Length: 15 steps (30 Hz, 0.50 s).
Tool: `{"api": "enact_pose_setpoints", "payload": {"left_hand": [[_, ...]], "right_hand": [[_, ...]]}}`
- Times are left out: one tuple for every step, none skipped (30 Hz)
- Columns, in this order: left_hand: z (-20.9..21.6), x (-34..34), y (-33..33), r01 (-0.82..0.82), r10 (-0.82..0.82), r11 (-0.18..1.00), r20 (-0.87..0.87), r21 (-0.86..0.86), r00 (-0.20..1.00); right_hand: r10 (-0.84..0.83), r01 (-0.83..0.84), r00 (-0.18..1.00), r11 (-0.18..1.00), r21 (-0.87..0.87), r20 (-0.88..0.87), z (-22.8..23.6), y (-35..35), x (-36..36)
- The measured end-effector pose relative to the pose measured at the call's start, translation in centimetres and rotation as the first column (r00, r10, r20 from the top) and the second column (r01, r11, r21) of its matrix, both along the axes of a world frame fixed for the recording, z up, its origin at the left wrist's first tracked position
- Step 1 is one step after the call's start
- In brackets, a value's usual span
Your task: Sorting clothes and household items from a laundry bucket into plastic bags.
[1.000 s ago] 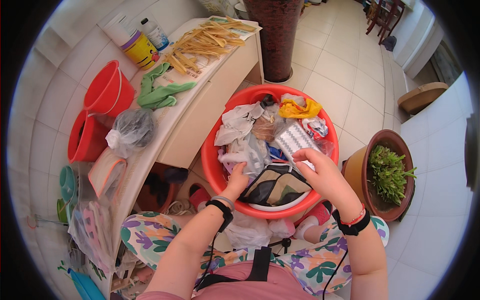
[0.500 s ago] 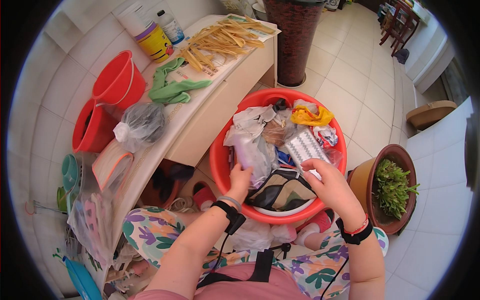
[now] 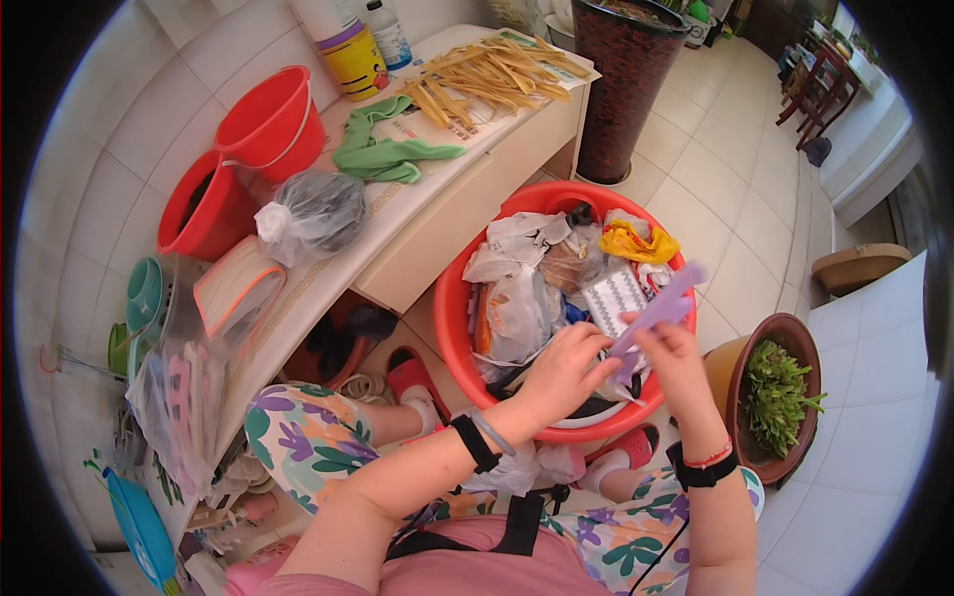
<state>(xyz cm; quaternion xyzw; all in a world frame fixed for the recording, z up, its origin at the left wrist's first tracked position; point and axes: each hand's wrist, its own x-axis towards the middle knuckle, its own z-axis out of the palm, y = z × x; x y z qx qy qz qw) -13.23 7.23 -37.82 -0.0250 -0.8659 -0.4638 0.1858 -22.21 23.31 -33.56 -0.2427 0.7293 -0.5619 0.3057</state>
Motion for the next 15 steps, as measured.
{"api": "enact_pose_setpoints", "payload": {"left_hand": [[-0.6,-0.1,-0.5,-0.051,0.051,0.999,-0.027,-0.014,0.998],[-1.7,-0.3,-1.1,-0.057,0.057,0.998,-0.026,-0.015,0.998],[-3.6,-0.5,-2.2,-0.263,0.263,0.965,-0.013,-0.008,0.965],[-5.7,-0.8,-3.5,-0.457,0.457,0.89,0.001,-0.003,0.89],[-8.6,-0.8,-5.9,-0.517,0.513,0.856,0.099,0.017,0.853],[-10.5,-1.1,-7.9,-0.564,0.546,0.825,0.198,0.041,0.814],[-12.3,-1.4,-9.4,-0.618,0.573,0.786,0.363,0.01,0.735],[-13.5,-2.0,-10.3,-0.656,0.572,0.754,0.52,-0.03,0.634],[-14.3,-1.9,-11.5,-0.654,0.573,0.756,0.517,-0.035,0.636],[-15.0,-1.8,-12.6,-0.547,0.558,0.807,0.588,-0.222,0.586],[-15.7,-2.2,-13.1,-0.396,0.544,0.837,0.653,-0.378,0.527],[-15.8,-2.5,-13.4,-0.385,0.537,0.842,0.655,-0.378,0.532],[-15.9,-2.8,-13.6,-0.247,0.511,0.856,0.671,-0.455,0.537],[-16.1,-3.2,-13.8,-0.102,0.486,0.849,0.689,-0.519,0.538],[-16.7,-3.8,-14.0,-0.042,0.497,0.825,0.688,-0.564,0.528]], "right_hand": [[-0.235,0.247,0.968,0.956,-0.155,0.092,0.8,-0.1,-0.1],[-0.439,0.486,0.872,0.829,-0.276,0.217,1.5,-0.2,-0.2],[-0.43,0.478,0.876,0.832,-0.281,0.218,2.3,-0.1,-0.5],[-0.489,0.557,0.829,0.765,-0.324,0.271,3.1,0.2,-0.9],[-0.538,0.629,0.776,0.687,-0.362,0.329,3.5,0.2,-1.2],[-0.543,0.631,0.775,0.685,-0.364,0.322,3.8,0.3,-1.3],[-0.558,0.643,0.766,0.677,-0.359,0.32,4.0,0.4,-1.2],[-0.581,0.662,0.75,0.664,-0.348,0.316,3.8,0.7,-1.2],[-0.549,0.644,0.764,0.682,-0.345,0.339,3.5,0.4,-1.1],[-0.55,0.647,0.762,0.678,-0.349,0.343,3.2,0.1,-1.0],[-0.513,0.614,0.784,0.723,-0.315,0.35,2.9,0.0,-1.0],[-0.475,0.58,0.802,0.765,-0.281,0.362,2.7,0.0,-1.0],[-0.465,0.567,0.807,0.781,-0.262,0.364,2.8,-0.1,-1.0],[-0.475,0.577,0.8,0.775,-0.258,0.366,2.8,-0.2,-1.0],[-0.465,0.56,0.81,0.795,-0.234,0.358,3.1,-0.3,-1.1]]}}
